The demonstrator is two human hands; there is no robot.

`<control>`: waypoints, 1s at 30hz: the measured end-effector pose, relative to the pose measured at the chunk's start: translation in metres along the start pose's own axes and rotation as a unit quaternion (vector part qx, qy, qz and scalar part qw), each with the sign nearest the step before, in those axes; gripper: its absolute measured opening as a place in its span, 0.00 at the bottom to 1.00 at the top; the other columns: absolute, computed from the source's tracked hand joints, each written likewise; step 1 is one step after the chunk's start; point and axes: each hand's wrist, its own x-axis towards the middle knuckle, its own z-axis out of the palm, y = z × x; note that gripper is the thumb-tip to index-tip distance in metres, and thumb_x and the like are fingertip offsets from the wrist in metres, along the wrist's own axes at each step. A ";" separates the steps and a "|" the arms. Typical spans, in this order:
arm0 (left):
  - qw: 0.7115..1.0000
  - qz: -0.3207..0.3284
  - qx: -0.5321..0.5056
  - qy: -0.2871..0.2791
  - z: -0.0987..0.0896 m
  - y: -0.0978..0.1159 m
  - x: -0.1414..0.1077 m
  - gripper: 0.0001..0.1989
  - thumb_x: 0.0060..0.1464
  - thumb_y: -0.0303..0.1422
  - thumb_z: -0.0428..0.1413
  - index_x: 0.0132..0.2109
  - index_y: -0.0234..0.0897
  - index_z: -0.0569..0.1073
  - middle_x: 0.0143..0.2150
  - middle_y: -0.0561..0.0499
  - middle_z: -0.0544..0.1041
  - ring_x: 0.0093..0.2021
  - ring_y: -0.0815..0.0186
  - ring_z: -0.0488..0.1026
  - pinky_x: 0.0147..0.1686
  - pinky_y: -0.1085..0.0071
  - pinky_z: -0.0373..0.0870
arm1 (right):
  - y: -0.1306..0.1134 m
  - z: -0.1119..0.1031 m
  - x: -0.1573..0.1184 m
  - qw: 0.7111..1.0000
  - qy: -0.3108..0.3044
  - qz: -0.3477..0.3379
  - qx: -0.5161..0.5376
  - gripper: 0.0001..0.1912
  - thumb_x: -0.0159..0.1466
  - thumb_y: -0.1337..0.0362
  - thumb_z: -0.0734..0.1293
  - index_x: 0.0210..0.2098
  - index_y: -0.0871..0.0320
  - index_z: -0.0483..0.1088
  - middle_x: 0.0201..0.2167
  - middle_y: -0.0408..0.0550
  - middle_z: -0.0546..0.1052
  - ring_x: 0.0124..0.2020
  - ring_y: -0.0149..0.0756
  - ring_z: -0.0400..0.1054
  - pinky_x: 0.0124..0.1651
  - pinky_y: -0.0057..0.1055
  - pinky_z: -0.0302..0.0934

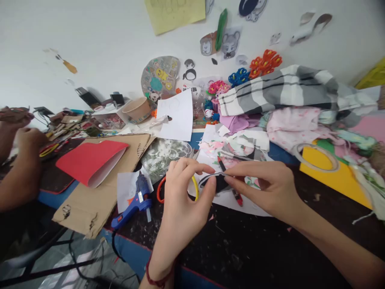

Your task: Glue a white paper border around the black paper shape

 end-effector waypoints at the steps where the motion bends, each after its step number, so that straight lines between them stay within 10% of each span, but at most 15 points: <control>1: 1.000 -0.001 -0.005 0.000 0.000 0.000 0.000 0.05 0.60 0.28 0.57 0.41 0.41 0.76 0.39 0.50 0.72 0.44 0.60 0.68 0.45 0.58 0.64 | 0.000 0.000 0.000 1.000 -0.001 -0.001 0.001 0.04 0.63 0.70 0.71 0.35 0.56 0.79 0.29 0.45 0.83 0.32 0.36 0.78 0.31 0.29 0.68; 30: 0.999 -0.014 -0.047 -0.006 0.001 -0.003 0.000 0.04 0.58 0.28 0.58 0.40 0.41 0.76 0.39 0.52 0.74 0.43 0.62 0.69 0.44 0.60 0.63 | 0.000 0.000 -0.001 0.998 -0.019 0.030 0.059 0.04 0.62 0.71 0.71 0.35 0.56 0.78 0.22 0.39 0.78 0.19 0.27 0.70 0.25 0.27 0.64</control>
